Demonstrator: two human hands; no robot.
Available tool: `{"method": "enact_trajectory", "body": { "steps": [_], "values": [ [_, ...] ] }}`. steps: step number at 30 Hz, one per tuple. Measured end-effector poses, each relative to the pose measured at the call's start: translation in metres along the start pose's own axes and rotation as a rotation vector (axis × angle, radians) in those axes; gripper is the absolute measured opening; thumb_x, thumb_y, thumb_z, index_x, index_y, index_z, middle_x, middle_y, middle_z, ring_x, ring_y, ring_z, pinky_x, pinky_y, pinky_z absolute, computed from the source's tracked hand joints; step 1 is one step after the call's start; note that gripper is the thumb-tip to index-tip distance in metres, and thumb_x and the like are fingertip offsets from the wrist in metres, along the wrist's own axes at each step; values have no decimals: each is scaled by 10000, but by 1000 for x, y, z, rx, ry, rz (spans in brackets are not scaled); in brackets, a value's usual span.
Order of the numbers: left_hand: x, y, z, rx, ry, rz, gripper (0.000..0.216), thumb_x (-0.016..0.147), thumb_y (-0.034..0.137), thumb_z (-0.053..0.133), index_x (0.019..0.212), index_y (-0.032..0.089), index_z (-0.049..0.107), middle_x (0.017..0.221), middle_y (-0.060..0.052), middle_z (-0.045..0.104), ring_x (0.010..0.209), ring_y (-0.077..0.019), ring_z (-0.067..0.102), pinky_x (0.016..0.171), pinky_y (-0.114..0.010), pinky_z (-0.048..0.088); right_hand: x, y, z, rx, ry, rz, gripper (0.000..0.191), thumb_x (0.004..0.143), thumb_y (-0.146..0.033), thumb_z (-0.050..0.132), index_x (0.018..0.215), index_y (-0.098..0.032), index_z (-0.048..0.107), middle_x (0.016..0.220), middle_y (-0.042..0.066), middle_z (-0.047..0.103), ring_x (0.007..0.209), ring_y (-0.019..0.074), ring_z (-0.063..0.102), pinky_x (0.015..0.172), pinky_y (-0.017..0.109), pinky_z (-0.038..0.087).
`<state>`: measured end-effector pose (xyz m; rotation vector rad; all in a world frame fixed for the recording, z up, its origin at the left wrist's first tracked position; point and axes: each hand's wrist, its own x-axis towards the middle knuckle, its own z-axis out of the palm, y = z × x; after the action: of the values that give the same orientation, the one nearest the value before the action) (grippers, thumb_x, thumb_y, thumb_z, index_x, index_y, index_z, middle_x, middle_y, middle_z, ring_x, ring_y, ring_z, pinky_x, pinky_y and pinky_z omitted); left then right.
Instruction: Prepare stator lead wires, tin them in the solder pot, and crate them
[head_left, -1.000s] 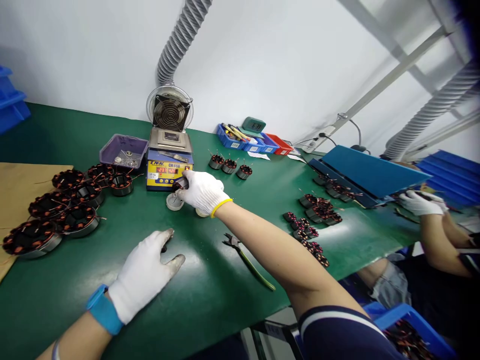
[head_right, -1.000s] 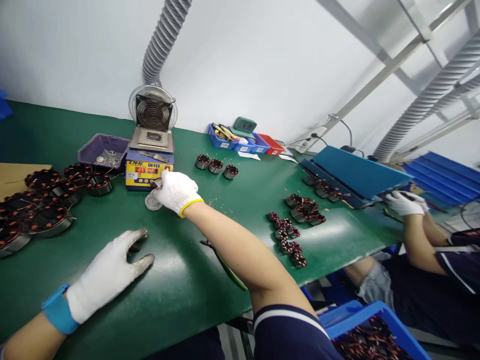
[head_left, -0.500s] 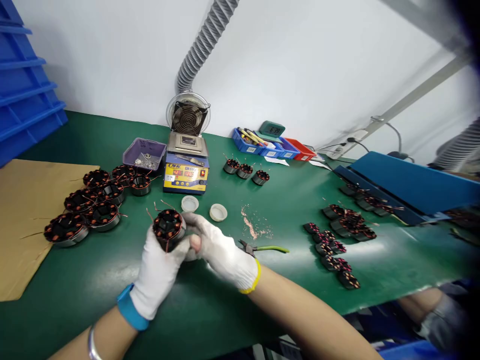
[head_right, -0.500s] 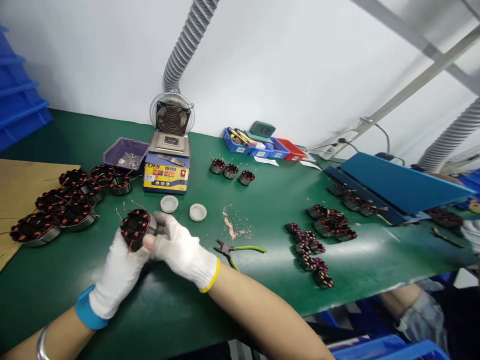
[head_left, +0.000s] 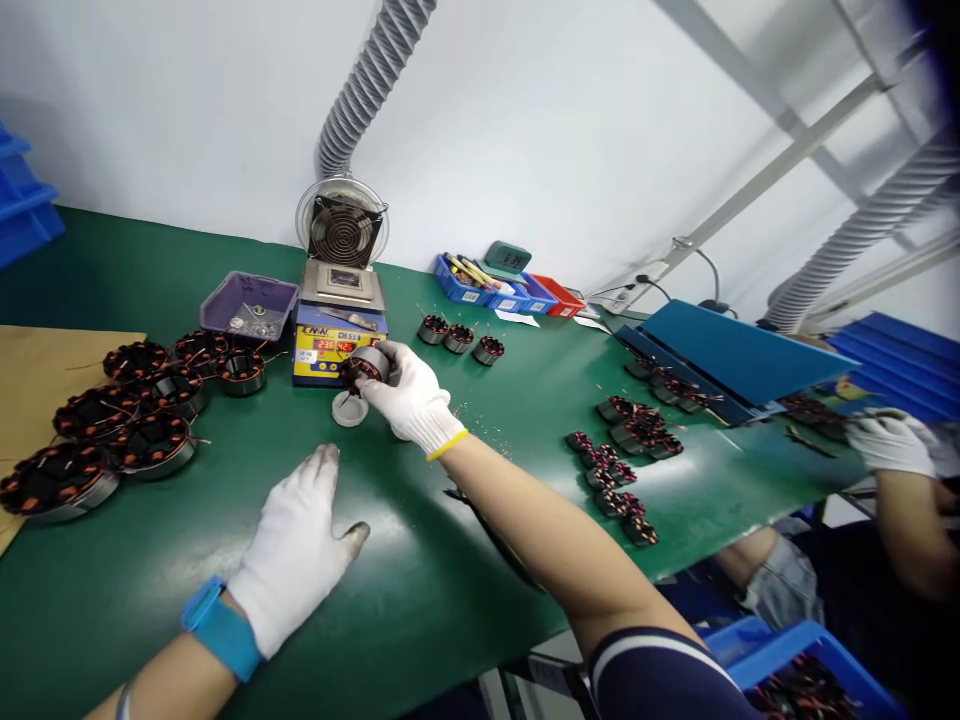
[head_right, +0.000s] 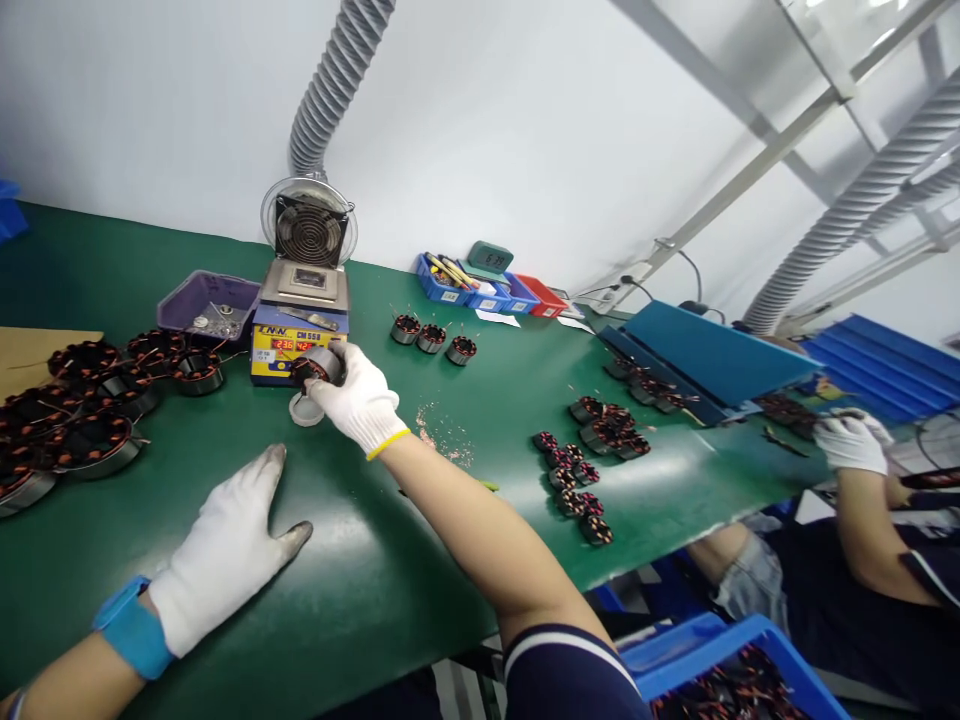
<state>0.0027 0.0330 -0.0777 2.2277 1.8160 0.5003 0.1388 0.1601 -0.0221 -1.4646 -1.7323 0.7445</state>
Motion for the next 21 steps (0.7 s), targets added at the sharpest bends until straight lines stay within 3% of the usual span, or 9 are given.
{"method": "enact_trajectory", "body": {
  "steps": [6, 13, 17, 21],
  "values": [
    [-2, 3, -9, 106, -142, 48, 616, 777, 333, 601, 1335, 86, 516, 1449, -163, 408, 1347, -338, 356, 1103, -493, 361, 9, 10, 5, -348, -16, -2, 553, 731, -391, 723, 1251, -296, 563, 1107, 12, 657, 1035, 280, 617, 858, 404, 515],
    [-4, 4, -7, 90, -149, 54, 559, 781, 320, 594, 1293, 98, 566, 1440, -170, 417, 1339, -361, 359, 1106, -524, 335, 12, 2, -3, -268, -25, -5, 549, 734, -384, 725, 1244, -262, 567, 1111, 12, 656, 1024, 242, 618, 889, 359, 502],
    [-6, 2, -3, 109, -118, 90, 566, 772, 323, 574, 1295, 105, 570, 1427, -176, 432, 1326, -363, 378, 1120, -551, 295, 52, -22, -19, -191, 60, -157, 530, 761, -328, 714, 1246, -194, 548, 1129, 22, 644, 1015, 188, 617, 904, 270, 491],
    [-7, 1, -4, 140, -156, 88, 584, 780, 345, 533, 1317, 118, 557, 1438, -162, 422, 1338, -353, 368, 1128, -545, 284, 116, -53, -29, -316, 179, -279, 529, 815, -357, 655, 1286, -168, 505, 1188, 57, 614, 1102, 235, 576, 973, 341, 456]
  ]
}}
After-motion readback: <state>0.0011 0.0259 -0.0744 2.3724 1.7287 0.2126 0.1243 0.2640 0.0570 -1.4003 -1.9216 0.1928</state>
